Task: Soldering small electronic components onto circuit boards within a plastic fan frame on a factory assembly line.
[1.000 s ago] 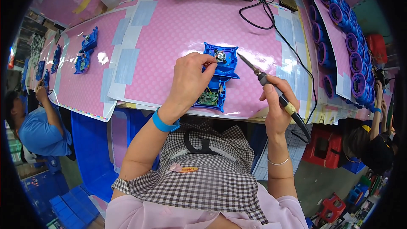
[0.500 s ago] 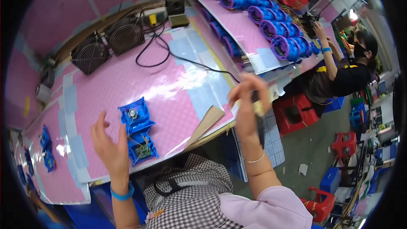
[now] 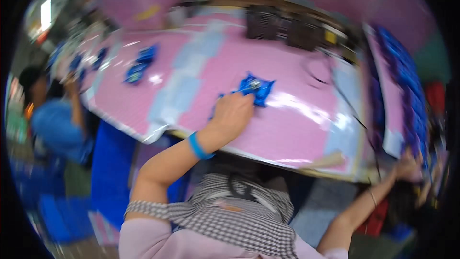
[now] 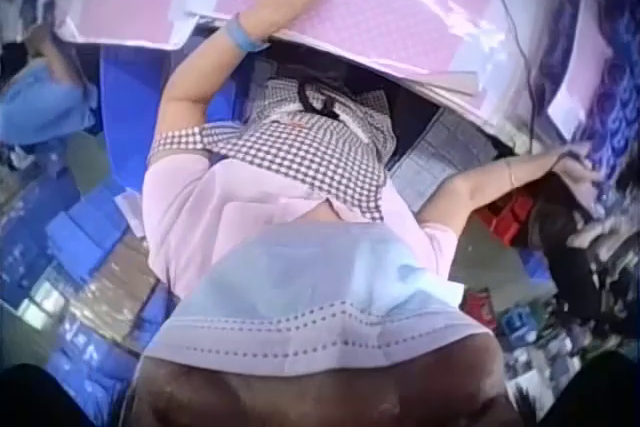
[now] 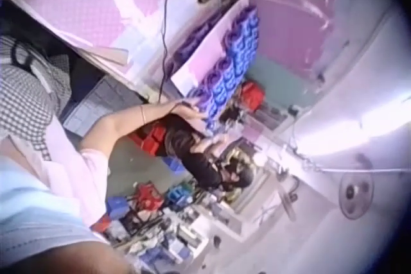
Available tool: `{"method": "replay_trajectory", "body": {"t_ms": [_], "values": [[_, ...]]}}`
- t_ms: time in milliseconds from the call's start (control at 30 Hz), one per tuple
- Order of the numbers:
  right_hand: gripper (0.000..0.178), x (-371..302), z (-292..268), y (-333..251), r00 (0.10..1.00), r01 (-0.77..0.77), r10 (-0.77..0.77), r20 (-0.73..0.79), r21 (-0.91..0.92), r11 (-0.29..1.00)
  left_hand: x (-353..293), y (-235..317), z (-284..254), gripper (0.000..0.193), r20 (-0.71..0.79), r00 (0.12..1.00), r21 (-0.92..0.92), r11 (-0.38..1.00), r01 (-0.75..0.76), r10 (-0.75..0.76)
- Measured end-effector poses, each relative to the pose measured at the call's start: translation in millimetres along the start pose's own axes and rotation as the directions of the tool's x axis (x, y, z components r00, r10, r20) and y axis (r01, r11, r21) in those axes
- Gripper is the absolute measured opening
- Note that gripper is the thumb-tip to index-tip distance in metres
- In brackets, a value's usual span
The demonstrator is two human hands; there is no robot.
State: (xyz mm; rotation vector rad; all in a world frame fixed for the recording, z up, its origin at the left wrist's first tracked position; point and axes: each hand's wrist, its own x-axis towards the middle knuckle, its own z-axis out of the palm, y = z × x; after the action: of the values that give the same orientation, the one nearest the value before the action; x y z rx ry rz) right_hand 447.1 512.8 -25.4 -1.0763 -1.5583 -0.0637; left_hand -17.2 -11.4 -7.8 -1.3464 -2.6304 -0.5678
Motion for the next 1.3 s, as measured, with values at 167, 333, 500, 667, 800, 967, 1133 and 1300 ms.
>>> {"method": "replay_trajectory", "body": {"t_ms": [167,333,500,667,800,967,1133,1300], "values": [[0.034,-28,17,-127,0.949,0.306,-0.287,-0.130,0.168,0.937,-16,-133,-23,0.017,-0.194,0.900,0.252,0.867,0.430,-0.390],[0.029,-153,10,-294,0.945,-0.041,-0.130,0.300,0.503,0.864,-29,-187,-80,0.018,-0.522,0.768,0.195,0.826,0.530,-0.370],[0.036,-235,5,-401,0.704,-0.211,-0.319,0.634,0.616,0.759,-51,-112,-107,0.034,-0.606,0.711,-0.252,0.934,0.255,-0.358],[0.030,-219,24,-426,0.580,-0.341,-0.336,0.742,0.596,0.727,-83,-34,-78,0.032,0.041,0.942,-0.993,0.094,0.077,-0.333],[0.025,-189,35,-431,0.602,-0.104,-0.231,0.764,0.362,0.926,-40,11,-28,0.027,0.005,0.986,-0.634,0.762,0.131,-0.166],[0.019,-201,33,-412,0.776,0.010,-0.372,0.508,0.581,0.814,-32,27,5,0.048,0.239,0.970,-0.289,0.950,0.121,-0.051],[0.021,-225,43,-397,0.685,0.059,-0.556,0.471,0.724,0.687,-63,31,-2,0.043,0.042,0.993,-0.407,0.906,0.119,-0.111],[0.019,-231,37,-397,0.509,-0.107,-0.594,0.622,0.731,0.674,-63,32,-3,0.033,0.064,0.976,-0.284,0.934,0.217,-0.207]]}}
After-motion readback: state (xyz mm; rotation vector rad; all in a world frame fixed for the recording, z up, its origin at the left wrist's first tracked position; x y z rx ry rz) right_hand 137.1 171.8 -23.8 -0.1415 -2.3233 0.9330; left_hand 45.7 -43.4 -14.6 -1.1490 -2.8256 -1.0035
